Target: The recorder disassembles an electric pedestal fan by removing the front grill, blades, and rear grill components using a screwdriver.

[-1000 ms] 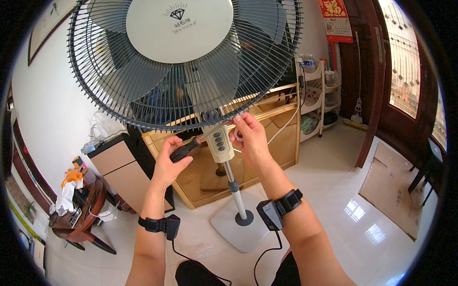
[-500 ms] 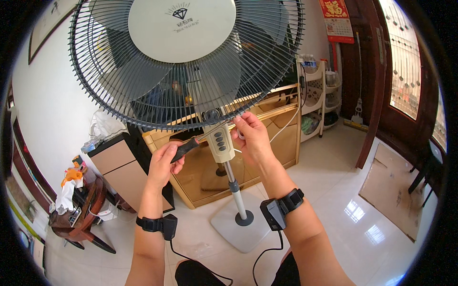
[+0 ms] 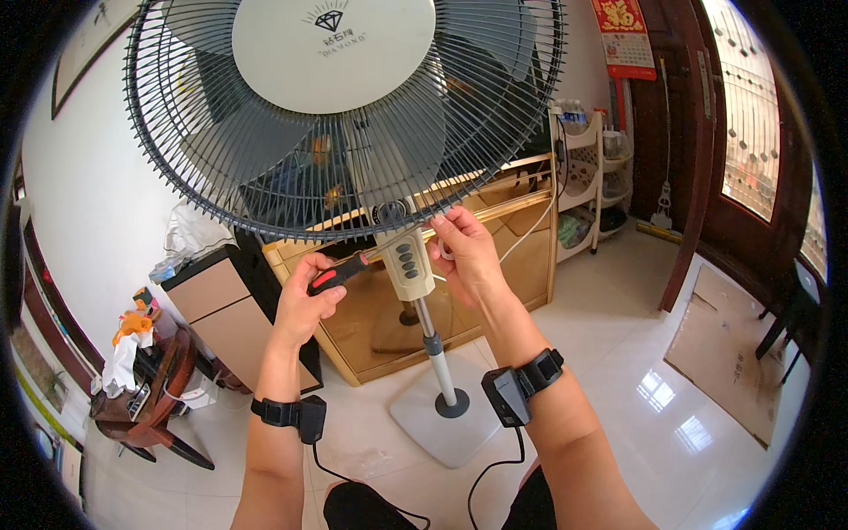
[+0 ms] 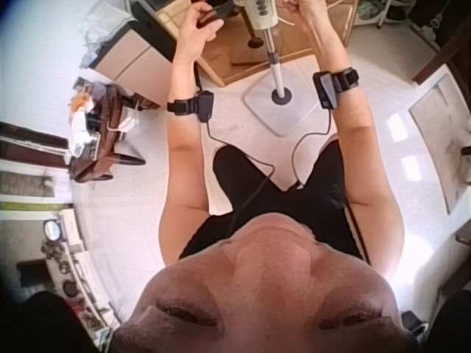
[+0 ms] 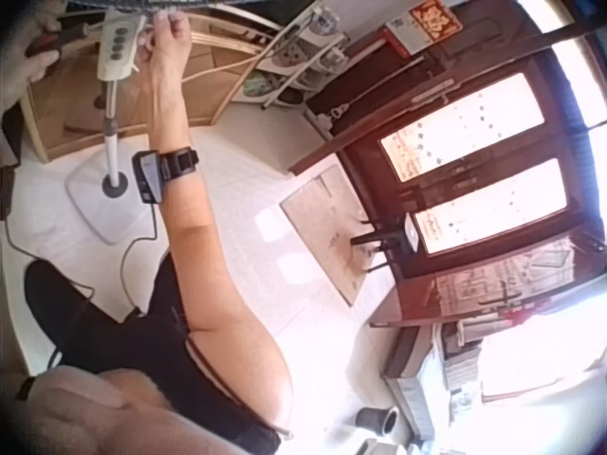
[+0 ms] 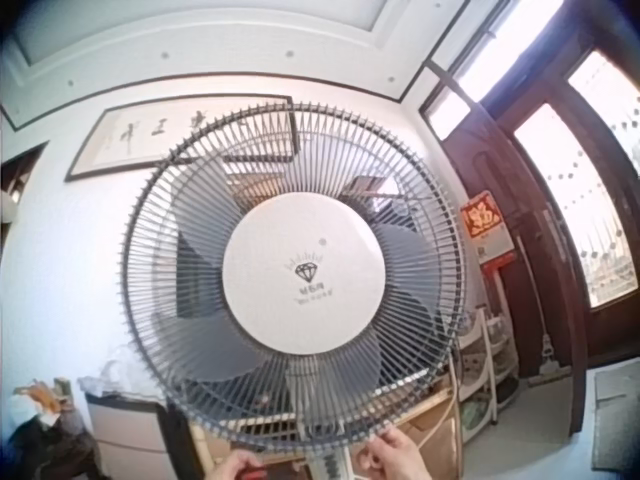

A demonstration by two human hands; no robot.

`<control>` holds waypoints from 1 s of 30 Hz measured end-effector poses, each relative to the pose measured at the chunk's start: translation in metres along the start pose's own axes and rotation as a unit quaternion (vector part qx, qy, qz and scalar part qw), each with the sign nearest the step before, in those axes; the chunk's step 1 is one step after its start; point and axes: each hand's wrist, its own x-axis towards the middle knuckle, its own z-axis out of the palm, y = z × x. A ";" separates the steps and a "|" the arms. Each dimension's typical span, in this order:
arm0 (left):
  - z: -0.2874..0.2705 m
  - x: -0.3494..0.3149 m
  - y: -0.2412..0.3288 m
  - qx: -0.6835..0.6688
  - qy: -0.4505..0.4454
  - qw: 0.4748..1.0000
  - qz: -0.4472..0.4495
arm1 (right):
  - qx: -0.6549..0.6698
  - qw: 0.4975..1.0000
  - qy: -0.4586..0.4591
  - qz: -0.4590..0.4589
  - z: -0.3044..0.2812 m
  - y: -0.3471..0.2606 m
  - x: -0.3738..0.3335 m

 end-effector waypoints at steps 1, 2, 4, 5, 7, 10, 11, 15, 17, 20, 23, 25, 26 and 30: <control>-0.004 0.001 0.000 0.001 0.002 1.000 -0.001 | -0.007 1.000 0.004 0.002 0.003 0.000 0.000; -0.010 0.003 -0.002 -0.024 0.008 0.999 -0.046 | -0.006 1.000 0.002 0.003 0.004 0.002 0.000; -0.014 0.004 -0.002 -0.050 0.011 0.995 -0.090 | -0.016 1.000 0.011 0.004 0.005 0.002 0.000; -0.013 0.005 -0.001 -0.033 0.009 0.992 -0.119 | -0.017 1.000 0.012 0.002 0.002 0.003 0.001; -0.007 0.005 0.001 -0.015 0.006 0.989 -0.148 | -0.012 1.000 -0.002 -0.014 -0.004 0.006 0.004; 0.007 0.004 -0.002 0.007 0.021 0.995 -0.094 | -0.011 1.000 -0.002 -0.003 -0.003 0.002 0.001; 0.006 0.004 -0.007 0.071 0.015 0.997 0.002 | -0.010 1.000 -0.003 -0.003 -0.001 0.002 0.001; 0.003 0.003 0.000 0.116 0.019 0.993 0.012 | -0.020 1.000 0.000 -0.010 -0.001 0.002 0.001; -0.011 0.006 -0.007 0.066 -0.027 0.997 -0.032 | -0.021 1.000 -0.001 -0.011 -0.002 0.004 0.002; -0.018 0.008 -0.008 0.019 -0.082 0.991 -0.101 | -0.038 0.999 0.001 -0.030 -0.004 0.006 0.003; 0.000 0.004 -0.002 0.025 -0.072 0.995 -0.057 | -0.042 0.999 0.000 -0.025 -0.003 0.005 0.003; 0.004 0.002 -0.006 0.028 -0.052 0.998 0.012 | -0.037 0.999 0.013 -0.024 -0.002 0.005 0.003; -0.002 0.004 -0.014 0.088 -0.044 0.992 0.078 | -0.037 0.999 0.012 -0.024 -0.002 0.005 0.003; -0.011 0.004 -0.021 0.130 -0.010 0.981 0.143 | -0.036 0.999 0.009 -0.023 -0.003 0.006 0.004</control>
